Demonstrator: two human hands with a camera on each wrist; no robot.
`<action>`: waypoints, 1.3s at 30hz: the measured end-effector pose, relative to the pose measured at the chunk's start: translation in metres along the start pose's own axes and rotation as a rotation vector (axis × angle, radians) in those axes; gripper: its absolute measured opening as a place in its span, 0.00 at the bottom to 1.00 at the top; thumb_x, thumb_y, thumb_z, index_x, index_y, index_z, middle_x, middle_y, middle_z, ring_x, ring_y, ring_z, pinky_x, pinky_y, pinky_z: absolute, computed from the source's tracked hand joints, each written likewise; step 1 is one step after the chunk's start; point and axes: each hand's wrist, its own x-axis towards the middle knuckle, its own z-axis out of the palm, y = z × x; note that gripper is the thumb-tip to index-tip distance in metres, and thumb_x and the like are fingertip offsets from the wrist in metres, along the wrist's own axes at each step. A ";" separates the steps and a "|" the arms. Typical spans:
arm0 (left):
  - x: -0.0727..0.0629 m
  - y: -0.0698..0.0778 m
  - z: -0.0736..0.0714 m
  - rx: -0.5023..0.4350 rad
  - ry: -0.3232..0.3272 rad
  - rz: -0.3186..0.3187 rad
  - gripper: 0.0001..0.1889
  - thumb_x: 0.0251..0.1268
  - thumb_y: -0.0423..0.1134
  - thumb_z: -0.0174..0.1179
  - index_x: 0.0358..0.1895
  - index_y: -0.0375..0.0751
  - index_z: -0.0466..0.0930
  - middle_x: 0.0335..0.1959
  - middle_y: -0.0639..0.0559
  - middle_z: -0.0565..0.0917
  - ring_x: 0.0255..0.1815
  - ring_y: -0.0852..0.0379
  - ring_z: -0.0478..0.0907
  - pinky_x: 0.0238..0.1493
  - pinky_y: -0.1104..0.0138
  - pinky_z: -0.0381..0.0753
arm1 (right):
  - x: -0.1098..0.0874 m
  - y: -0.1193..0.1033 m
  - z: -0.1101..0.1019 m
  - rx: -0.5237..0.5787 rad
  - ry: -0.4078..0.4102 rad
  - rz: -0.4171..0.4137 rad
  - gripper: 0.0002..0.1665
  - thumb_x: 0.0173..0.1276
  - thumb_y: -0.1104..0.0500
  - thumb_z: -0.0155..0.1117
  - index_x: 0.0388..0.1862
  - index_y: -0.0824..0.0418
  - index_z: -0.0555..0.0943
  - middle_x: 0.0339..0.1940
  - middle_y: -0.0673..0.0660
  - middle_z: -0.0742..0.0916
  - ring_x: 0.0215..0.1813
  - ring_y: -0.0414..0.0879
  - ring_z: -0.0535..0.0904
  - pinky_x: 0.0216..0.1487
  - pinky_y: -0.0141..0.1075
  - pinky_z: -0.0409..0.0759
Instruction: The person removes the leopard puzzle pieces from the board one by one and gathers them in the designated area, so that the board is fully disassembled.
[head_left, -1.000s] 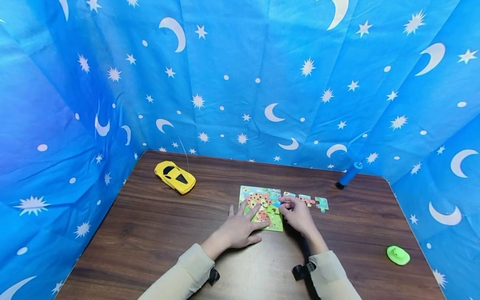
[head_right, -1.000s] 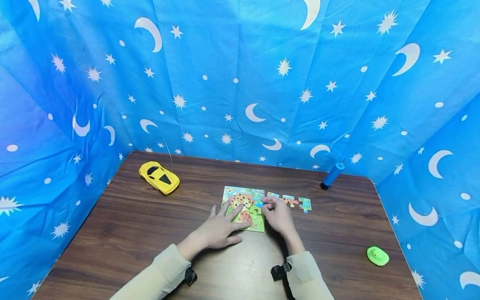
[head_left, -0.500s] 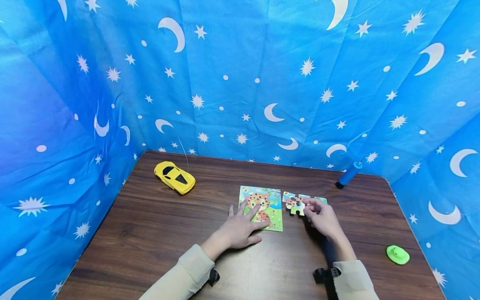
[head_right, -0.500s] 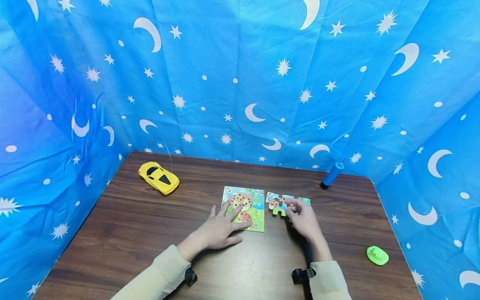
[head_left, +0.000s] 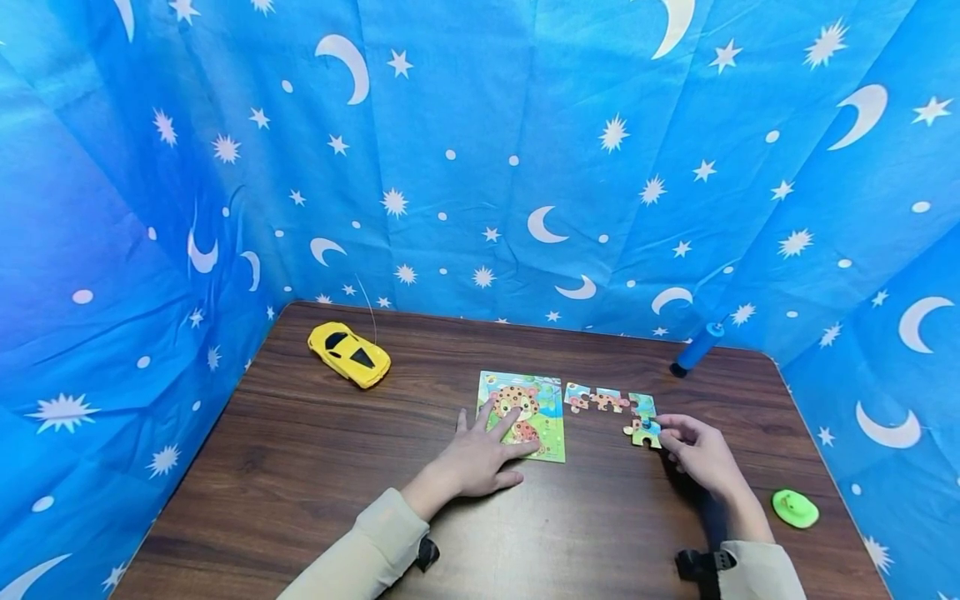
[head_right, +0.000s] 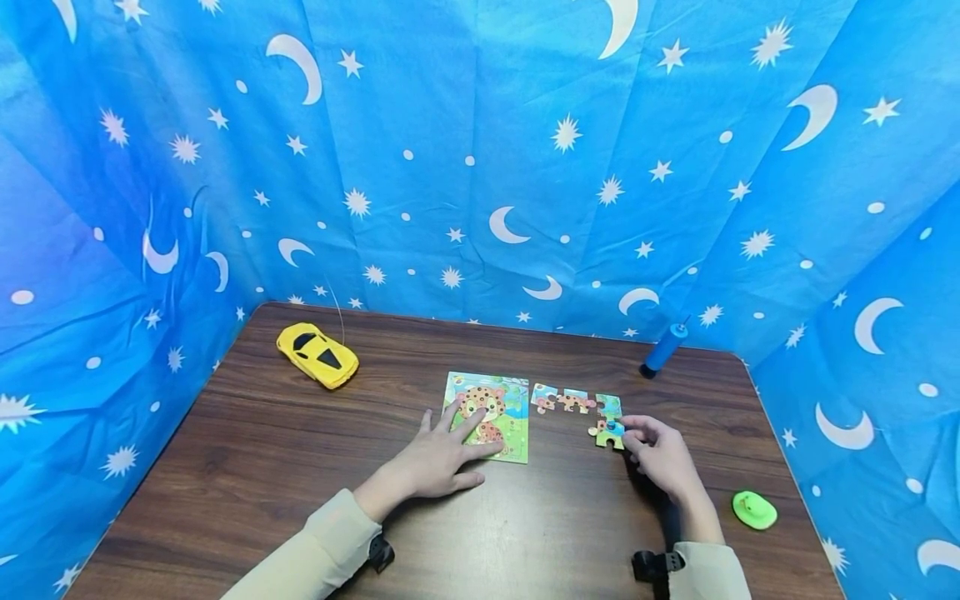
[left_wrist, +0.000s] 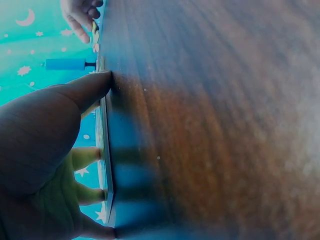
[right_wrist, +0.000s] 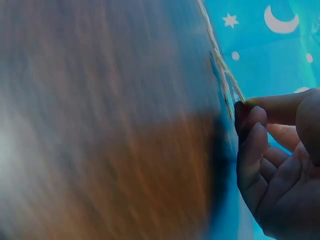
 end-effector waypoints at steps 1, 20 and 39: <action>0.000 0.000 0.000 0.000 0.000 0.001 0.29 0.78 0.65 0.50 0.80 0.78 0.60 0.86 0.47 0.48 0.83 0.28 0.38 0.66 0.24 0.57 | 0.000 0.002 -0.003 -0.008 -0.006 0.000 0.21 0.82 0.60 0.58 0.67 0.70 0.76 0.42 0.62 0.85 0.34 0.49 0.79 0.30 0.39 0.83; 0.001 0.000 -0.001 0.005 -0.001 0.000 0.29 0.79 0.65 0.49 0.80 0.78 0.60 0.86 0.47 0.48 0.83 0.28 0.38 0.66 0.24 0.56 | 0.000 0.004 -0.011 -0.066 -0.049 -0.011 0.25 0.82 0.53 0.60 0.68 0.69 0.75 0.42 0.60 0.82 0.36 0.50 0.80 0.29 0.39 0.82; -0.009 -0.005 0.001 0.013 0.066 -0.033 0.33 0.74 0.67 0.54 0.80 0.73 0.62 0.85 0.46 0.50 0.83 0.30 0.43 0.68 0.26 0.55 | 0.008 -0.028 0.020 -0.063 -0.010 -0.078 0.20 0.80 0.57 0.62 0.64 0.67 0.79 0.41 0.61 0.85 0.33 0.50 0.81 0.29 0.39 0.83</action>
